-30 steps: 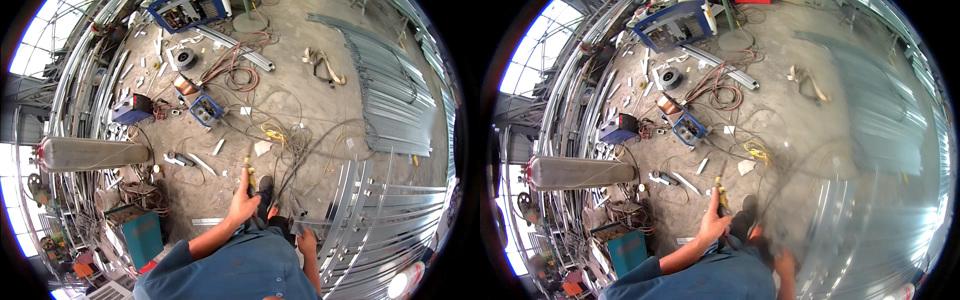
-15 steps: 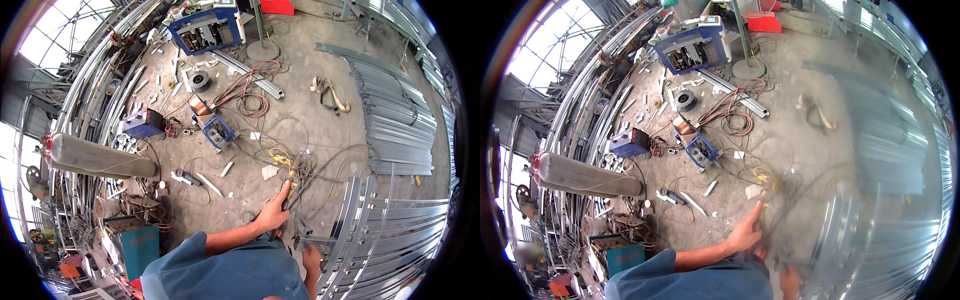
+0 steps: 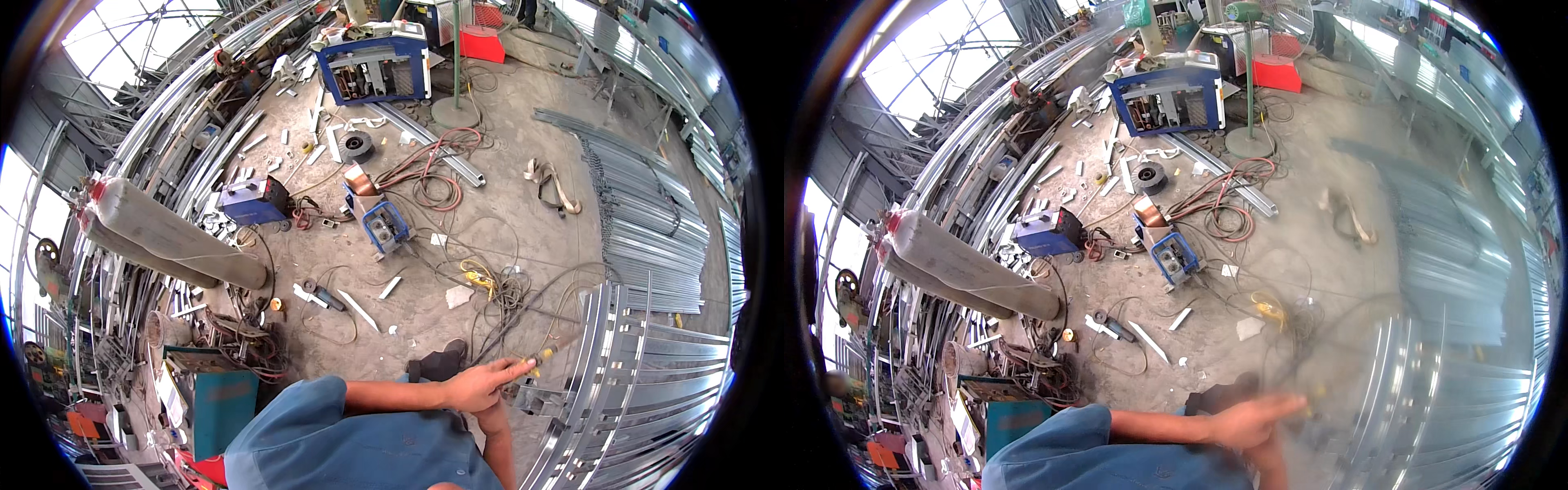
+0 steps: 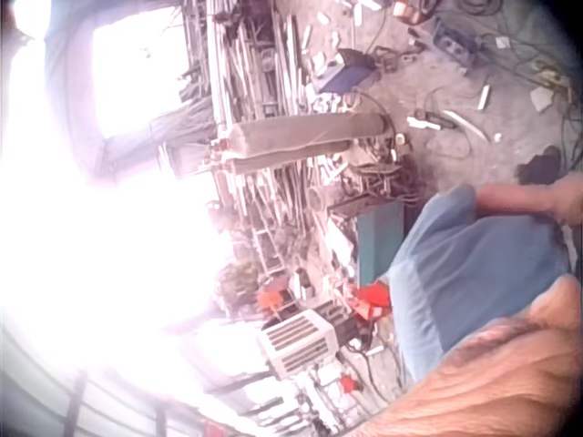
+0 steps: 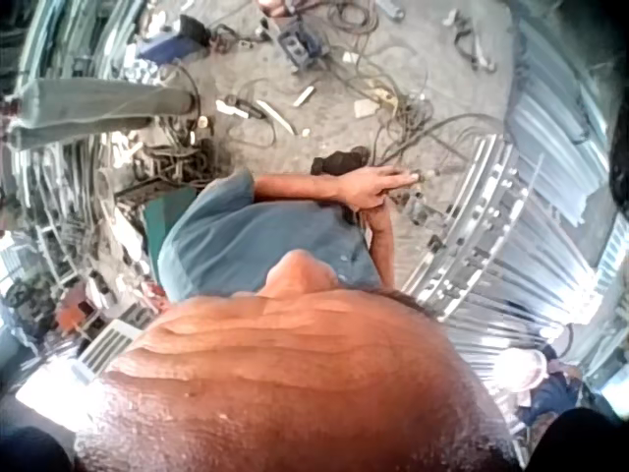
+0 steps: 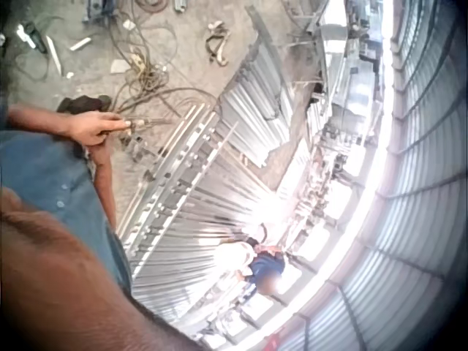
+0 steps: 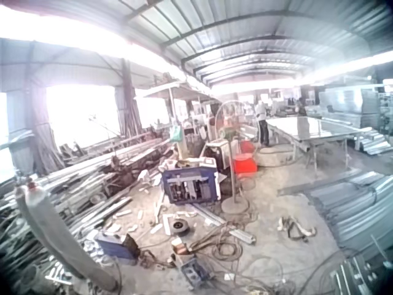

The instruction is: The person welds a metal frame using a handheld welding torch, creating bright sparks and smoke. They repeatedly position the torch along the frame's joints and weld in short bursts while standing in a workshop.

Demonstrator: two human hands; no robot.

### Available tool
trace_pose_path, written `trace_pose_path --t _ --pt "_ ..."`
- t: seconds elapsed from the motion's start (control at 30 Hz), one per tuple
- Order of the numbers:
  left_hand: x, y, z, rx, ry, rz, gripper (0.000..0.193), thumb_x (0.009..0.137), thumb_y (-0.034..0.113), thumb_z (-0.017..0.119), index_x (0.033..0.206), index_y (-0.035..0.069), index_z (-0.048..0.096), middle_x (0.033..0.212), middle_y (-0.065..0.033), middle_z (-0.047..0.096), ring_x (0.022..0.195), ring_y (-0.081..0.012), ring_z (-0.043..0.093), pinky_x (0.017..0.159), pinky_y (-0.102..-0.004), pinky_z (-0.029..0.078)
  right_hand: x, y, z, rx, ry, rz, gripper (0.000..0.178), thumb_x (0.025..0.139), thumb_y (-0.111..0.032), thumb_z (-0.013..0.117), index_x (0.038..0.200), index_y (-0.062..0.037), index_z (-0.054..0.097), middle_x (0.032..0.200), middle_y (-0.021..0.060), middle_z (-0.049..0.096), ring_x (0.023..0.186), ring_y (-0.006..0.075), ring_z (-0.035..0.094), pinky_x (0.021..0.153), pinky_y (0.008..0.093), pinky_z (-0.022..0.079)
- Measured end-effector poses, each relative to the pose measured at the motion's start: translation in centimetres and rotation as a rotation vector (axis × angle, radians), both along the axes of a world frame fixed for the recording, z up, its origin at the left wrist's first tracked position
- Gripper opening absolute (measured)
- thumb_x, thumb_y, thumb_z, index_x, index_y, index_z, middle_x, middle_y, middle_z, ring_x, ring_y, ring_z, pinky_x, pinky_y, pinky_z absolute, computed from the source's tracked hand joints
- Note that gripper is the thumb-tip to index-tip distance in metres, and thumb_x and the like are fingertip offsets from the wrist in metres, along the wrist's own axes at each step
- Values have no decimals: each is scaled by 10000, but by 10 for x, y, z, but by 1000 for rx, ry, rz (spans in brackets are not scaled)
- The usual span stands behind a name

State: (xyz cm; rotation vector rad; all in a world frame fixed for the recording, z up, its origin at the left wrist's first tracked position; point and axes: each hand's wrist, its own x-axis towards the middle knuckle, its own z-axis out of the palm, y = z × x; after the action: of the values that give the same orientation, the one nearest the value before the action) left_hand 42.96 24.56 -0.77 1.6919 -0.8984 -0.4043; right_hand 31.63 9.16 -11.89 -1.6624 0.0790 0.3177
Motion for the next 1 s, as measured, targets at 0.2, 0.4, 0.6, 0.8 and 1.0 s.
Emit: trace_pose_path --t 0.2,0.4,0.6,0.8,1.0 --pt "-36 53 26 146 24 -119 768 926 50 581 1636 193 326 1587 -232 421 1272 -435 601 1008 -448 551 -54 35 -21 -1 47 197 617 989 -256 691 1530 -56 472 1544 138 500 1429 289 477 1157 451 422" --pt "-23 95 43 211 -61 -130 794 893 157 679 1619 172 359 1591 -204 455 1254 -443 612 999 -457 557 -28 99 -19 233 43 17 452 859 -208 765 1248 -2 666 1138 93 718 1087 198 654 950 388 516" --pt "-16 146 16 352 22 -454 841 917 115 686 1648 131 271 1526 -176 510 1177 -286 641 915 -372 568 -49 141 44 389 108 -347 553 894 -193 762 1384 -38 558 1041 28 618 888 132 579 792 300 506" --pt "17 242 -75 553 390 -745 848 986 40 643 1683 152 173 1491 -117 500 1070 -164 596 840 -301 545 -108 213 -3 378 17 -919 536 861 -281 821 1290 -44 604 963 37 625 777 125 598 656 296 521" --pt "39 238 -113 498 146 -1150 734 1005 77 615 1655 98 274 1346 -118 601 932 -143 576 746 -310 532 -161 298 3 357 10 -1281 499 849 -329 835 1203 -46 626 855 15 611 669 115 579 591 305 484"
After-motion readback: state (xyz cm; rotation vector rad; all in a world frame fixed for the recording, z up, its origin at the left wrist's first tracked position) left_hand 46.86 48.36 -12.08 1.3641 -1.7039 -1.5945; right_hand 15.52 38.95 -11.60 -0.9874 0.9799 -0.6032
